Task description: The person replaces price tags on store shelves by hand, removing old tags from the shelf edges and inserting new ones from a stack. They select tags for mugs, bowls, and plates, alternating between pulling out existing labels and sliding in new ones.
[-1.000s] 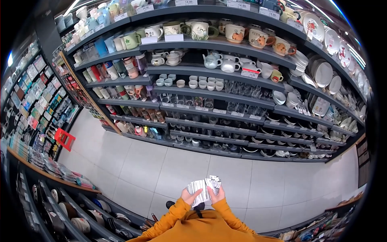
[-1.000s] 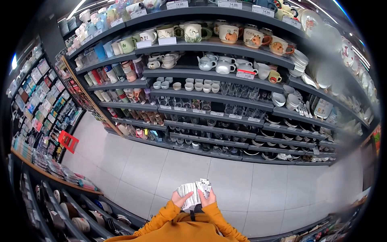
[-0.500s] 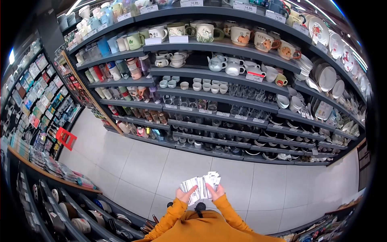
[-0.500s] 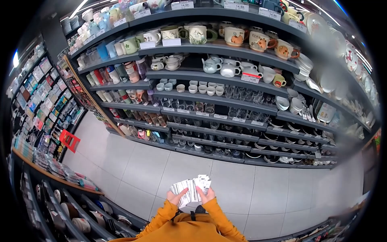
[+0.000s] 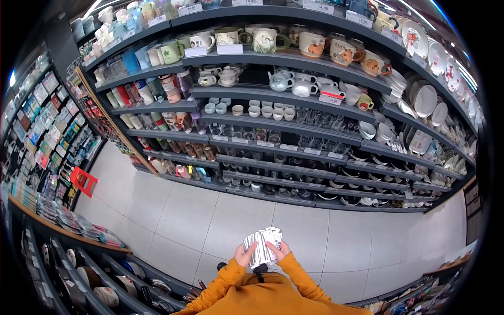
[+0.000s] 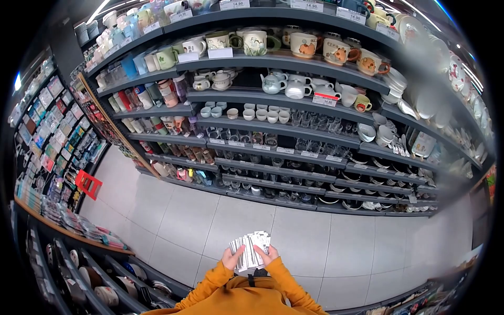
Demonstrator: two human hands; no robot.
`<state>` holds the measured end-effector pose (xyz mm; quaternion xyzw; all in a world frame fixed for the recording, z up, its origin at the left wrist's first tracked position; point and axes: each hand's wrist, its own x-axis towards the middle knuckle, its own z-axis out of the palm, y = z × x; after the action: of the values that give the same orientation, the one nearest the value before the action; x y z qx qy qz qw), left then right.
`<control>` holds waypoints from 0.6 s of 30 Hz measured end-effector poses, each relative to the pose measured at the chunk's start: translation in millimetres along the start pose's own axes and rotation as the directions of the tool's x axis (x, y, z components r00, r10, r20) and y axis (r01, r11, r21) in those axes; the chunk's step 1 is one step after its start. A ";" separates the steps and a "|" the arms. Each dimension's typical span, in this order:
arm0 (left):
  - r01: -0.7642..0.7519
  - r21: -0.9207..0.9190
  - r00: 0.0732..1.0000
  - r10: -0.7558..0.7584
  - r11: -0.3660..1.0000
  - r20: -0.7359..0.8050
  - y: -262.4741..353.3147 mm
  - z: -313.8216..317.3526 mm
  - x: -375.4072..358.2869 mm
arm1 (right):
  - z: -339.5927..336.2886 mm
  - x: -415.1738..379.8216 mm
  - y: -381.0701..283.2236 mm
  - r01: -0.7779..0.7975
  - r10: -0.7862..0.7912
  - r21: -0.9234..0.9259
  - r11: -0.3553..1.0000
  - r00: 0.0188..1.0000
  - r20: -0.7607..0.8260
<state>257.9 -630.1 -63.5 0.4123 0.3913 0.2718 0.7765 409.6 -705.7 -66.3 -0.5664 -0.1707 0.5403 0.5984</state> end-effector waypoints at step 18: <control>-0.063 0.166 0.998 0.062 0.984 0.015 -1.3 1.6 -7.9 | -14.9 -7.1 18.7 0.064 -0.067 -0.071 0.995 0.997 -0.045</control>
<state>255.1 -637.3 -60.9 0.4891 0.3957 0.2604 0.7324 410.8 -723.2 -84.0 -0.5936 -0.1935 0.5006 0.5997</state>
